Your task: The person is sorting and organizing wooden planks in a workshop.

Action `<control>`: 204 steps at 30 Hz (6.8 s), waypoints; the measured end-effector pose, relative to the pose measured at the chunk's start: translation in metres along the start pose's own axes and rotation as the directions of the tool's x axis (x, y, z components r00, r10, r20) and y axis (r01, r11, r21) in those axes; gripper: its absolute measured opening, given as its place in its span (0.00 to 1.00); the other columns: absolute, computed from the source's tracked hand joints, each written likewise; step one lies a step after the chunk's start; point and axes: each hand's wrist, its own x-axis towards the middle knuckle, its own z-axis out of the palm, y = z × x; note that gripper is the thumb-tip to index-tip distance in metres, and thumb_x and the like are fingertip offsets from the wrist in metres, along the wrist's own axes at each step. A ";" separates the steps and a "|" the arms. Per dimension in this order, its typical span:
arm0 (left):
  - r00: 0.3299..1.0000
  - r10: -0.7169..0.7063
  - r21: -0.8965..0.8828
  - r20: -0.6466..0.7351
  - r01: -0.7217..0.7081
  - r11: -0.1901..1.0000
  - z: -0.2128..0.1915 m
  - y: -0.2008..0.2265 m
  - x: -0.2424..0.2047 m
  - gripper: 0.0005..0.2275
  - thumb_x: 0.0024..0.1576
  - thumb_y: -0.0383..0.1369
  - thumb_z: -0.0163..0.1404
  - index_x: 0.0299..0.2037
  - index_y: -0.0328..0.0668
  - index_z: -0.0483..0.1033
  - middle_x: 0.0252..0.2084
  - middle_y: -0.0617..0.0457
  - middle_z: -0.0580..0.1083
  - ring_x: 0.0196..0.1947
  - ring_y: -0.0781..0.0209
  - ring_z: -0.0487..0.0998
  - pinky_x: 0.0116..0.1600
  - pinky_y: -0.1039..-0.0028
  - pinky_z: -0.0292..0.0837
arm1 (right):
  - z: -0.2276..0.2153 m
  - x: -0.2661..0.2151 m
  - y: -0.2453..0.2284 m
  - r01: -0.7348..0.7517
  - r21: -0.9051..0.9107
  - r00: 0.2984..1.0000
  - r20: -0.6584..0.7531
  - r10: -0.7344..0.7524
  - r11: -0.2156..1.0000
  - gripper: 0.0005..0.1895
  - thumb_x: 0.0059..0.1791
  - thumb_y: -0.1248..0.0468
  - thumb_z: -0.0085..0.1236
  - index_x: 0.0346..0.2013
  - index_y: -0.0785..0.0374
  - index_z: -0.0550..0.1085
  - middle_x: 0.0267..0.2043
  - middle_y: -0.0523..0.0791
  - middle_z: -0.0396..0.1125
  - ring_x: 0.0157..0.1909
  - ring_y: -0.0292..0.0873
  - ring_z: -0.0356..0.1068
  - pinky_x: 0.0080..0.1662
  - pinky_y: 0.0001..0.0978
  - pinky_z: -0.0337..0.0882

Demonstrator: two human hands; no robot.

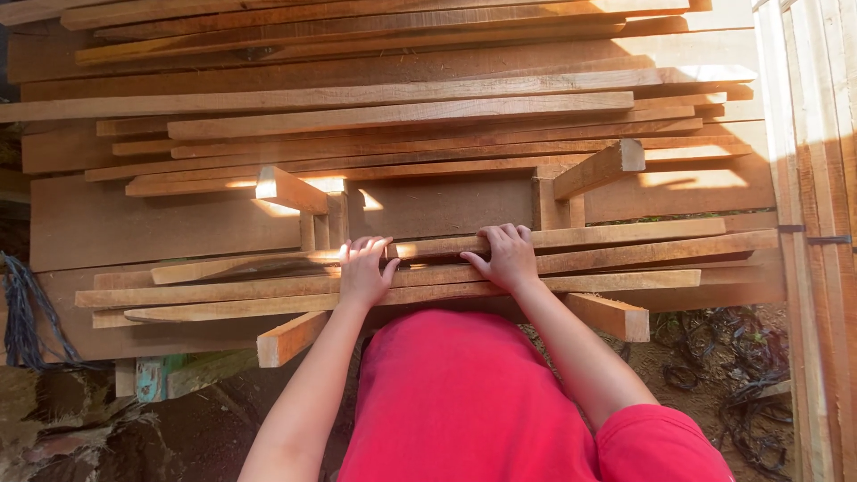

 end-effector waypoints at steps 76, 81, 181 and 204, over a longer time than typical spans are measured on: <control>0.958 -0.024 -0.032 0.284 0.035 0.999 -0.030 0.031 0.013 0.21 0.55 0.57 0.52 0.53 0.60 0.76 0.49 0.63 0.79 0.56 0.61 0.77 0.63 0.60 0.63 | -0.008 -0.007 -0.026 0.096 0.049 0.993 -0.078 -0.092 0.994 0.21 0.48 0.43 0.62 0.49 0.49 0.75 0.46 0.37 0.73 0.49 0.39 0.70 0.56 0.37 0.62; 0.989 0.048 -0.076 0.142 -0.037 0.996 -0.053 0.042 -0.011 0.20 0.51 0.59 0.55 0.47 0.64 0.77 0.47 0.69 0.79 0.54 0.67 0.75 0.55 0.66 0.68 | -0.032 -0.015 -0.031 0.170 0.037 0.982 -0.095 -0.166 0.985 0.22 0.48 0.41 0.61 0.49 0.49 0.76 0.46 0.38 0.73 0.50 0.40 0.70 0.56 0.38 0.63; 0.737 -0.293 0.062 0.609 0.324 0.944 -0.027 0.026 0.031 0.15 0.52 0.55 0.51 0.35 0.62 0.84 0.39 0.56 0.79 0.51 0.48 0.80 0.55 0.56 0.71 | 0.004 0.010 -0.026 -0.230 0.099 0.849 0.507 0.149 0.968 0.20 0.51 0.40 0.55 0.35 0.53 0.76 0.54 0.40 0.71 0.62 0.46 0.68 0.65 0.51 0.61; 0.976 -0.176 -0.165 0.129 0.196 0.967 -0.005 -0.057 0.321 0.17 0.67 0.44 0.46 0.60 0.46 0.72 0.56 0.49 0.74 0.60 0.44 0.72 0.59 0.49 0.69 | 0.044 0.283 0.046 -0.250 0.233 0.963 -0.041 0.266 0.940 0.14 0.50 0.47 0.65 0.44 0.49 0.76 0.51 0.38 0.71 0.52 0.49 0.72 0.52 0.46 0.70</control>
